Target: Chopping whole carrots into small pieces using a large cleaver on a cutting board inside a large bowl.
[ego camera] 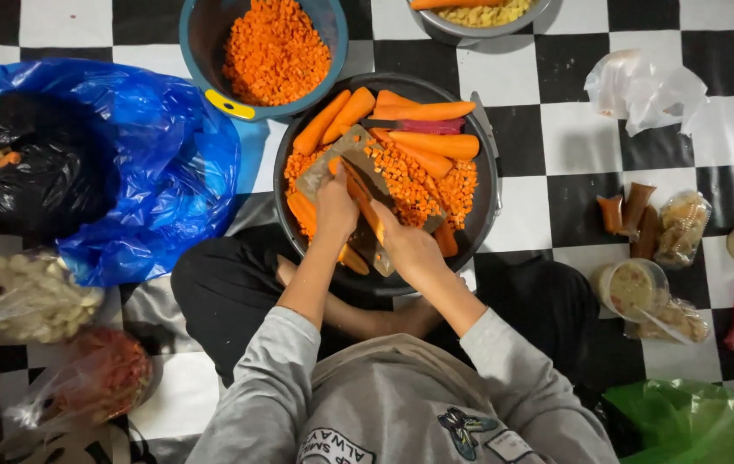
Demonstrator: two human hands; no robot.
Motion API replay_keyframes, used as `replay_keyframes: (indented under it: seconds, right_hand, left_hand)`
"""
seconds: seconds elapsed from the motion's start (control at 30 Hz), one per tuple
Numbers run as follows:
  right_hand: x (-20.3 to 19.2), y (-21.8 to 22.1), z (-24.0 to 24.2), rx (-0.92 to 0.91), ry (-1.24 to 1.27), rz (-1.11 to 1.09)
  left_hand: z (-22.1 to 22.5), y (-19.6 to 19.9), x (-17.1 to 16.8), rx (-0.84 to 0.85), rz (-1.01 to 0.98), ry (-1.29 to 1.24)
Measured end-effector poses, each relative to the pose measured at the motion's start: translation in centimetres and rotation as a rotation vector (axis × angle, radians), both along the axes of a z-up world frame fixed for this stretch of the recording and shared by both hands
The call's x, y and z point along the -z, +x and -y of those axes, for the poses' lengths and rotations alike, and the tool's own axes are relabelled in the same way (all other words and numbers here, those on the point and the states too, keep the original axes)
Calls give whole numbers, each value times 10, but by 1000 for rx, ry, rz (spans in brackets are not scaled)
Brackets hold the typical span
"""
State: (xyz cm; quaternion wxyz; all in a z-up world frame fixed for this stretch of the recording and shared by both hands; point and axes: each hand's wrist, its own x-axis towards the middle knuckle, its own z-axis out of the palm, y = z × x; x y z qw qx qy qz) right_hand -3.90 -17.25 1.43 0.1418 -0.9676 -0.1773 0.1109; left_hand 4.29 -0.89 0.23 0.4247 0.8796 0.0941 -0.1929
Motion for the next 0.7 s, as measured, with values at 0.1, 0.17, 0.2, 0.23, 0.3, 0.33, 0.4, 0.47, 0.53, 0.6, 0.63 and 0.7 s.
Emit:
replay_keyframes:
  seconds: [0.1,0.17,0.2,0.23,0.3,0.33,0.4,0.47,0.53,0.6,0.63,0.7]
  right_hand:
    - [7,11,2,1,39,-40]
    - [6,20,-2,23,18,-89]
    - [6,22,-4,43,-3,-138]
    - [9,26,-6,45,-3,-148]
    - [14,36,-10,70,35,-227]
    - [12,37,-10,73,37,-235]
    - [8,37,-10,98,46,-291]
    - [1,21,-5,84,-3,-264]
    - [2,-1,7,75,-55,-234]
    - [12,-29,27,132,7,-216]
    - [7,-42,31,136,6,-223]
    - [-2,-67,40,155,-88,-258]
  left_hand:
    - [-1,0,-7,-17,-7,-40]
    - [-2,0,-14,-3,7,-20]
    - [-2,-2,-16,9,22,-1]
    - [-2,-2,-8,11,12,0]
    - [-3,-2,8,20,85,24]
    - [-2,-2,-1,23,78,25]
    - [-1,-5,-19,13,78,-5]
    - [-1,-4,-14,-6,75,-8]
    - [-1,-6,-13,-19,73,-16]
    - [0,-8,-17,-77,50,-77]
    - [1,-9,-18,-74,42,-78]
    - [3,-9,-21,-77,31,-71]
